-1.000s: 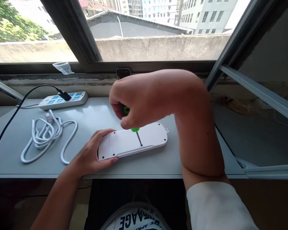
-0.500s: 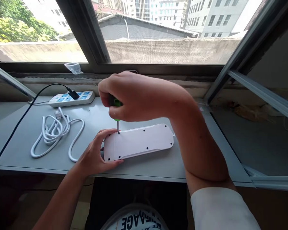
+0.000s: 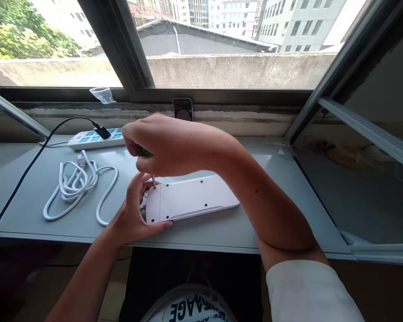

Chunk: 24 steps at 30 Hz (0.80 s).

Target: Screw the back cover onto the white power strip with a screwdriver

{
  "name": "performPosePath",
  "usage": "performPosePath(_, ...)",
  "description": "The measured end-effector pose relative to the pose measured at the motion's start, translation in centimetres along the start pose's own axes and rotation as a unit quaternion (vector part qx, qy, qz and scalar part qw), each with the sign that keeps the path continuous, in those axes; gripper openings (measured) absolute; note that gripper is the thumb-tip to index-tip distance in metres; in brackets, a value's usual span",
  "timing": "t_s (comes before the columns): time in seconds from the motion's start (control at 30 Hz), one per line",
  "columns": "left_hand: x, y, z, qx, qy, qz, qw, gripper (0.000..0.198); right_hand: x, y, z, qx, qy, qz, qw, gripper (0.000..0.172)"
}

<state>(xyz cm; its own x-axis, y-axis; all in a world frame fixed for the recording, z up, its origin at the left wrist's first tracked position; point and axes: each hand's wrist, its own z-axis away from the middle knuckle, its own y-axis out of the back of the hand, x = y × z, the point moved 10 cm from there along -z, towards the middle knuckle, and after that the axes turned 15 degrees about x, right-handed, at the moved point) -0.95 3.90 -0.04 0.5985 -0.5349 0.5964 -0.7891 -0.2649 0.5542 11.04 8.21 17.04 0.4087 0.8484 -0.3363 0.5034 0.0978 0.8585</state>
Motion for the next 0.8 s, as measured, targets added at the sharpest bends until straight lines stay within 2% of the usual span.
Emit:
performPosePath(0.07, -0.6, 0.0, 0.3, -0.001, 0.016, -0.013, 1.0, 0.132, -1.0, -0.6, -0.7, 0.027, 0.01, -0.02, 0.999, 0.012)
performPosePath(0.2, -1.1, 0.3, 0.4, 0.001, 0.038, -0.063, 0.997, 0.123, -3.4, -2.5, -2.0, 0.079, 0.025, -0.02, 0.996, 0.03)
performPosePath(0.33, -0.9, 0.0, 0.2, -0.026, 0.05, -0.101, 0.993, 0.104, -4.9, -4.2, -2.3, 0.08, 0.037, -0.04, 0.995, 0.033)
performPosePath(0.43, -0.8, -0.3, 0.1, -0.047, 0.06, -0.093, 0.993, 0.096, -4.7, -4.3, -2.1, 0.08, 0.016, -0.04, 0.996, 0.036)
performPosePath(0.47, -0.9, -0.2, 0.1, -0.04, 0.065, -0.092, 0.993, 0.098, -4.4, -4.1, -2.1, 0.083, 0.0, -0.027, 0.996, 0.033)
performPosePath(0.57, -1.2, 0.3, 0.1, -0.012, 0.07, -0.092, 0.993, 0.106, -3.9, -3.4, -2.2, 0.095, -0.021, 0.014, 0.995, 0.04)
performPosePath(0.7, -1.1, 0.1, 0.2, -0.018, 0.054, -0.089, 0.994, 0.106, -4.2, -3.3, -2.1, 0.074, -0.008, -0.044, 0.996, 0.024)
performPosePath(0.8, -1.1, 0.1, 0.1, -0.012, 0.057, -0.069, 0.996, 0.109, -3.2, -2.8, -2.1, 0.103, -0.04, -0.044, 0.993, 0.028)
